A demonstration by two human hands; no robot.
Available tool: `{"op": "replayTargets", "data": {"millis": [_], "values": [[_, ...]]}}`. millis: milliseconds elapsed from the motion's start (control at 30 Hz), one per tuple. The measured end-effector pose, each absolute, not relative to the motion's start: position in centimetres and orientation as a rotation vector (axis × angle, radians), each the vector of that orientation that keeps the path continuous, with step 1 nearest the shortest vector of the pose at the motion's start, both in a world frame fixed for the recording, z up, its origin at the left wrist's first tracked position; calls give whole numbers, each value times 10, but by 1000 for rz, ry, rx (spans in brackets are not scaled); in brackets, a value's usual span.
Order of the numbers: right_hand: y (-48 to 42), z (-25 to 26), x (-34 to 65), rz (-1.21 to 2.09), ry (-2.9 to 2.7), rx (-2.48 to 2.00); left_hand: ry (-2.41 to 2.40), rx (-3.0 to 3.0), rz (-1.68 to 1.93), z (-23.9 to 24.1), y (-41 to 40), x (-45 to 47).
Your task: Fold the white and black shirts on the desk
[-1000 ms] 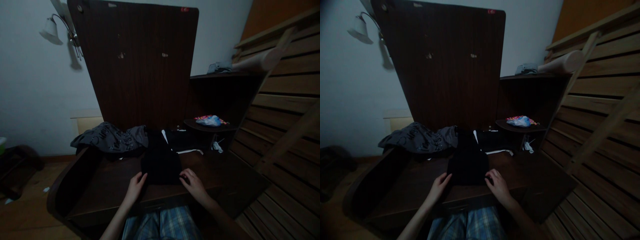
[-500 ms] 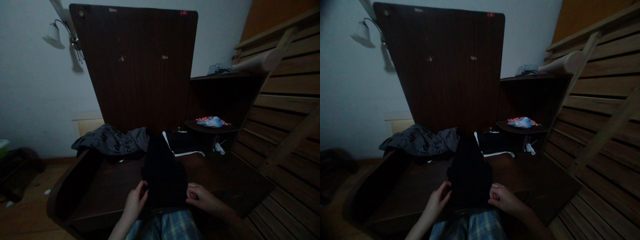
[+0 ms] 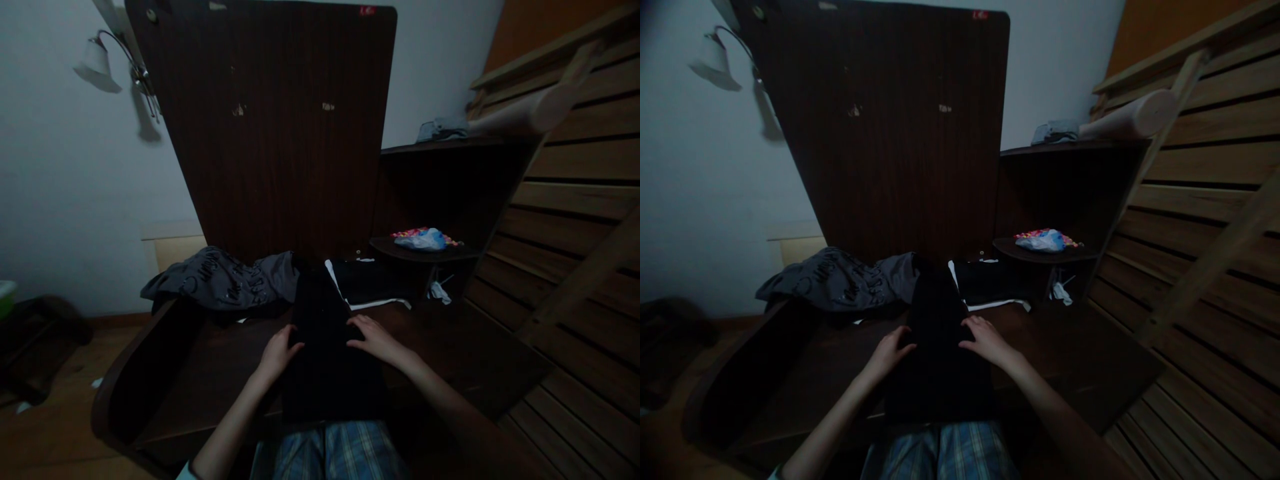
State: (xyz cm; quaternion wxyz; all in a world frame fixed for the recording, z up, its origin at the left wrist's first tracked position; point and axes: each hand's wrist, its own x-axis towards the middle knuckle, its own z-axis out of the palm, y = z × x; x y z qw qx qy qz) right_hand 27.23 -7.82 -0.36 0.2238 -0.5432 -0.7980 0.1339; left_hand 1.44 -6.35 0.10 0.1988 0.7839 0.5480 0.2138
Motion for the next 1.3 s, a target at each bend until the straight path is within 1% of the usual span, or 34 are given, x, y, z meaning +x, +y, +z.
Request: {"op": "replayTargets", "data": {"millis": [167, 267, 433, 533, 633, 800, 900, 967, 1033, 1133, 1300], "values": [[-74, -5, 272, 338, -2242, -1537, 1601, 2380, 440, 11, -68, 15], [-75, -1, 274, 376, -2241, -1457, 1602, 2447, 484, 16, -64, 14], [-70, -4, 272, 457, -2189, -1380, 1376, 2366, 529, 10, -44, 11], [-61, -6, 273, 449, -2138, -1329, 1290, 2273, 675, 2, -35, 11], [-53, -5, 273, 355, -2022, -1323, 1416, 2239, 874, -2, -34, 14], [-63, -2, 271, 119, -2059, -1393, 1647, 2370, 873, 4, -46, 16], [-93, 2, 272, 149, -2058, -1373, 1533, 2393, 961, 14, -72, 4], [-118, 5, 274, 258, -2142, -1350, 1281, 2438, 833, 20, -97, -7], [-142, 3, 276, 397, -2308, -1334, 1052, 2516, 605, 20, -121, -17], [-163, -11, 275, 517, -2534, -1343, 1016, 2602, 437, 5, -141, -24], [-163, -34, 270, 414, -2531, -1435, 1060, 2675, 382, -26, -138, -22]]}}
